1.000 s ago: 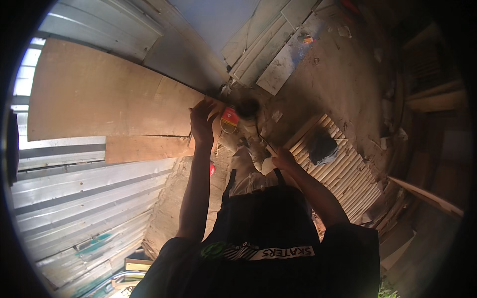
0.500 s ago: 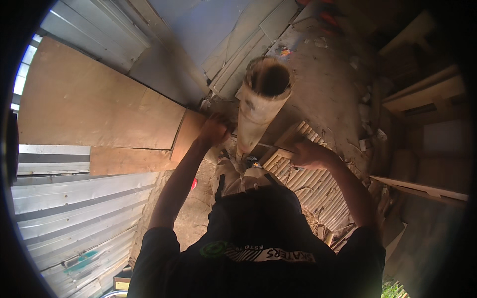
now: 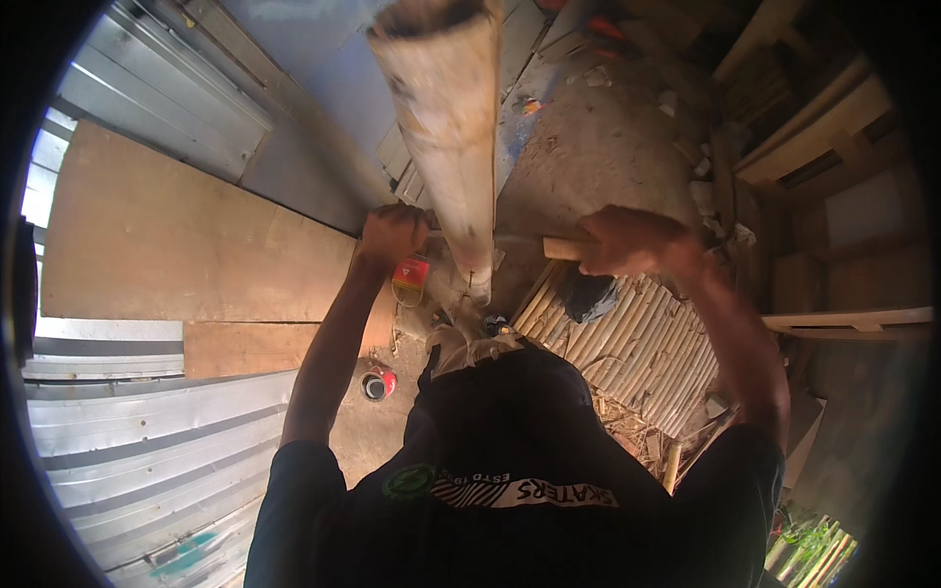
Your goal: The person uses a machete to split a long bamboo pole lengthwise. They first make an initial cut, then use a wooden wedge and the machete to drive the split further. Finally, they use a knife to separate the two halves of the bamboo pole.
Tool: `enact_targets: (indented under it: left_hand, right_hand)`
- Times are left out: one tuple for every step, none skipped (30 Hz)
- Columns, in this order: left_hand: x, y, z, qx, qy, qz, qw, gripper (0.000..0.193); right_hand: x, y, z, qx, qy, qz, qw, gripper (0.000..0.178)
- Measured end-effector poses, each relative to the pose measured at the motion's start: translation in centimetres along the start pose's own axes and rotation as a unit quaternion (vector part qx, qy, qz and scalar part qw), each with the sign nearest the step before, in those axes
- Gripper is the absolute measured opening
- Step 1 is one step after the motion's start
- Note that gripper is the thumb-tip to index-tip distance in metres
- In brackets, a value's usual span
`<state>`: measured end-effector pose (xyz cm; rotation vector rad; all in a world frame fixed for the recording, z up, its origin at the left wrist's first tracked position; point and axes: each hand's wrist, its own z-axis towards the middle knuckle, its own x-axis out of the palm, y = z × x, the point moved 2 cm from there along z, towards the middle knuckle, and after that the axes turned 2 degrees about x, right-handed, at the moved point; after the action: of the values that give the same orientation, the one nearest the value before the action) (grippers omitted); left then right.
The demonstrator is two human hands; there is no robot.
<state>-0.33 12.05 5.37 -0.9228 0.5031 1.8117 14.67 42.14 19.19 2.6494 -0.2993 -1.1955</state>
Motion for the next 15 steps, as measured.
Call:
enact_targets:
  left_hand:
    - [-0.5,0.1,1.0,-0.002,-0.015,0.0,1.0,0.032]
    - [-1.0,0.1,2.0,-0.005,-0.033,0.0,0.999,0.033]
    - [-1.4,0.1,3.0,-0.008,-0.052,0.0,0.999,0.035]
    - [-1.8,0.0,3.9,-0.014,-0.07,0.002,0.997,0.036]
    - [-2.2,-0.1,4.8,-0.025,-0.081,-0.005,0.996,0.037]
    - [-2.5,-0.3,5.5,-0.041,-0.09,-0.011,0.995,0.037]
    - [-2.7,-0.4,6.2,-0.054,-0.1,-0.019,0.993,0.038]
    - [-2.9,-0.6,6.9,-0.055,-0.104,-0.017,0.993,0.039]
    - [-3.0,-0.7,7.5,-0.055,-0.108,-0.017,0.992,0.04]
    - [-3.1,-0.9,8.0,-0.058,-0.114,-0.018,0.992,0.04]
    - [-3.0,-1.0,8.4,-0.058,-0.117,-0.033,0.991,0.041]
    - [-2.9,-1.2,8.7,-0.061,-0.122,-0.048,0.989,0.041]
    - [-2.6,-1.4,8.9,-0.07,-0.126,-0.064,0.987,0.042]
    - [-2.3,-1.6,9.0,-0.062,-0.13,-0.073,0.987,0.042]
    - [-1.9,-2.0,8.8,-0.06,-0.13,-0.085,0.986,0.042]
  right_hand:
    - [-1.1,0.1,-0.6,-0.004,-0.009,-0.022,1.0,0.044]
    - [-2.1,0.2,-1.3,-0.008,-0.022,-0.04,0.999,0.046]
    - [-3.1,0.3,-2.1,-0.005,-0.034,-0.062,0.997,0.047]
    - [-4.1,0.6,-2.8,-0.006,-0.048,-0.082,0.995,0.048]
    - [-5.0,0.8,-3.7,0.0,-0.062,-0.106,0.992,0.049]
    - [-5.9,1.1,-4.5,0.02,-0.066,-0.123,0.99,0.052]
    - [-6.8,1.4,-5.5,0.02,-0.075,-0.126,0.989,0.054]
    - [-7.7,1.8,-6.4,0.021,-0.085,-0.133,0.987,0.055]
    - [-8.5,2.1,-7.3,0.022,-0.096,-0.139,0.985,0.057]
    - [-9.3,2.4,-7.8,0.043,-0.081,-0.157,0.983,0.059]
    - [-9.8,2.5,-8.5,0.065,-0.071,-0.13,0.987,0.059]
    - [-10.2,2.4,-9.0,0.091,-0.061,-0.108,0.988,0.059]
    - [-10.3,2.4,-9.2,0.116,-0.052,-0.087,0.988,0.06]
    - [-10.2,2.3,-9.3,0.114,-0.053,-0.097,0.987,0.059]
    - [-10.0,2.2,-9.4,0.111,-0.052,-0.106,0.987,0.058]
